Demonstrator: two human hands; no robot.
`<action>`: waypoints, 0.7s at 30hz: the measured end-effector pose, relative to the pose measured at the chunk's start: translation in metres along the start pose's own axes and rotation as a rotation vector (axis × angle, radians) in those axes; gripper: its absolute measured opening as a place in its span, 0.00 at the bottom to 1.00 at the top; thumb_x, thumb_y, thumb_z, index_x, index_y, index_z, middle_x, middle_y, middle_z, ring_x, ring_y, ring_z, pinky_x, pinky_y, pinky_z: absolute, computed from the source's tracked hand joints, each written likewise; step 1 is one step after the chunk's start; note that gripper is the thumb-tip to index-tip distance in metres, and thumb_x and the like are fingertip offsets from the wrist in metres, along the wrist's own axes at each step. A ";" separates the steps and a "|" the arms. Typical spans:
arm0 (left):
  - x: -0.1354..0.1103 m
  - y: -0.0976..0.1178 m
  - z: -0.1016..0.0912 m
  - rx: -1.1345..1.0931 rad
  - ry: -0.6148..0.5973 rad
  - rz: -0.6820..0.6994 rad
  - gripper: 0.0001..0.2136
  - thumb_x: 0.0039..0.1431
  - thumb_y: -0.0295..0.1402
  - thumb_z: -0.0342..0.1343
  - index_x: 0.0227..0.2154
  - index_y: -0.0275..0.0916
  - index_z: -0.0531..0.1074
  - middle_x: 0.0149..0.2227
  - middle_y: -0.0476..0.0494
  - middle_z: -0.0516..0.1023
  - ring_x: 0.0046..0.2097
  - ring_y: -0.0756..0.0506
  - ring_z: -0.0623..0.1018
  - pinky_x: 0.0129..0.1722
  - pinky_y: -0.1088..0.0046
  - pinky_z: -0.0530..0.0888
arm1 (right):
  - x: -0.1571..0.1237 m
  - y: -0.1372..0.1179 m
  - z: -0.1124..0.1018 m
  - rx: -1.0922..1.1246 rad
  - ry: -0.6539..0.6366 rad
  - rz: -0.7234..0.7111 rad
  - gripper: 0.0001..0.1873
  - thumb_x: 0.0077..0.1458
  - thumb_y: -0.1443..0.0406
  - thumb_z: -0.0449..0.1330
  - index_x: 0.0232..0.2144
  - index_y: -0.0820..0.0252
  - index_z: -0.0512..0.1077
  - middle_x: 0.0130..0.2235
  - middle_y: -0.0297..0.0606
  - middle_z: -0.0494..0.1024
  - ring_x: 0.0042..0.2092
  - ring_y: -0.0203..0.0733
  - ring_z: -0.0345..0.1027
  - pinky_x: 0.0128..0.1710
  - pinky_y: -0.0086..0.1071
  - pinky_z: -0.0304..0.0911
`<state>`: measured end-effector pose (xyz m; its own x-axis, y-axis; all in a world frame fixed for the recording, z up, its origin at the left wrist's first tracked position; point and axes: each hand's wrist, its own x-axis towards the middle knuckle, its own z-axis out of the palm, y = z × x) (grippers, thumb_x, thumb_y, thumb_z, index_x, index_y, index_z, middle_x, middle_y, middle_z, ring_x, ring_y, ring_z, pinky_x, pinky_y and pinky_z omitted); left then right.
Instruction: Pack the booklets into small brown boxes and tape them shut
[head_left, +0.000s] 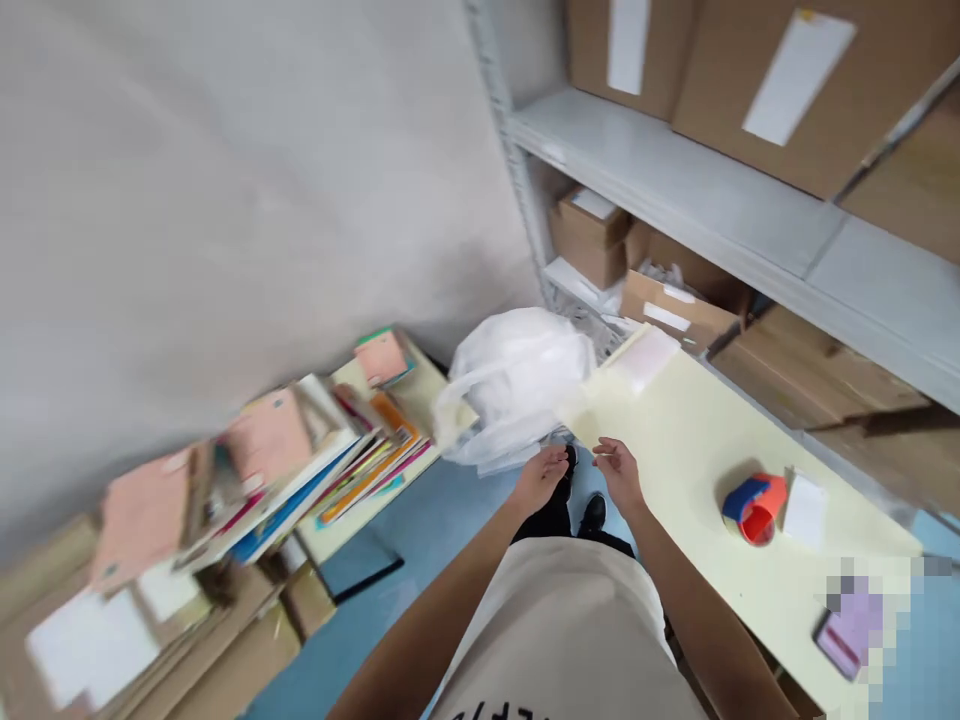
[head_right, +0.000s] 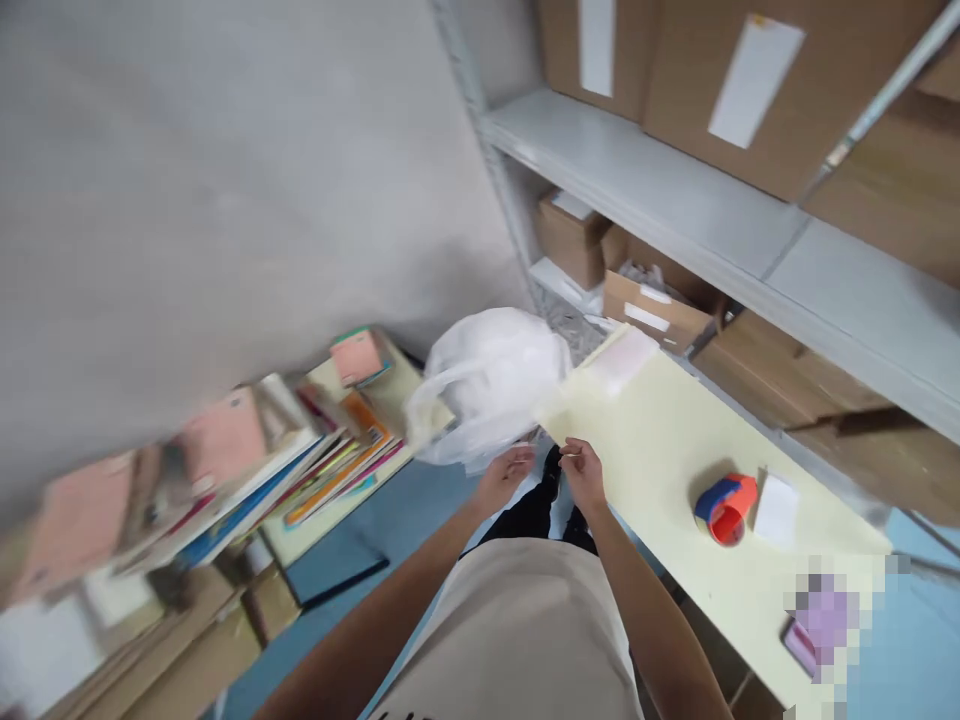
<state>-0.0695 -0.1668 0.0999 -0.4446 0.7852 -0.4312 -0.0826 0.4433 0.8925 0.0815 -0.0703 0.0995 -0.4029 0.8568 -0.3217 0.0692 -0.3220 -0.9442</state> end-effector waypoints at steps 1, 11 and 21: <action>-0.013 -0.001 -0.010 -0.027 0.034 0.007 0.20 0.51 0.44 0.61 0.43 0.37 0.73 0.42 0.37 0.80 0.43 0.41 0.80 0.46 0.61 0.76 | -0.001 -0.004 0.011 -0.018 -0.050 -0.005 0.16 0.45 0.59 0.63 0.39 0.56 0.72 0.34 0.36 0.79 0.32 0.39 0.73 0.38 0.38 0.71; -0.149 -0.038 -0.140 -0.091 0.570 0.093 0.21 0.55 0.45 0.56 0.46 0.36 0.73 0.44 0.38 0.80 0.42 0.43 0.79 0.43 0.64 0.75 | -0.043 -0.018 0.155 -0.198 -0.544 -0.113 0.18 0.43 0.51 0.64 0.32 0.58 0.74 0.29 0.37 0.79 0.28 0.41 0.70 0.33 0.37 0.69; -0.291 -0.172 -0.318 0.325 1.075 -0.025 0.16 0.56 0.40 0.55 0.45 0.37 0.75 0.48 0.35 0.77 0.54 0.36 0.75 0.56 0.53 0.69 | -0.169 0.074 0.352 -0.407 -1.048 -0.107 0.16 0.45 0.55 0.64 0.33 0.59 0.76 0.31 0.40 0.80 0.32 0.45 0.74 0.35 0.39 0.71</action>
<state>-0.2098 -0.6092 0.1143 -0.9976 0.0630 0.0302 0.0646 0.6688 0.7406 -0.1670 -0.3807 0.1086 -0.9784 0.0496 -0.2007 0.2033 0.0524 -0.9777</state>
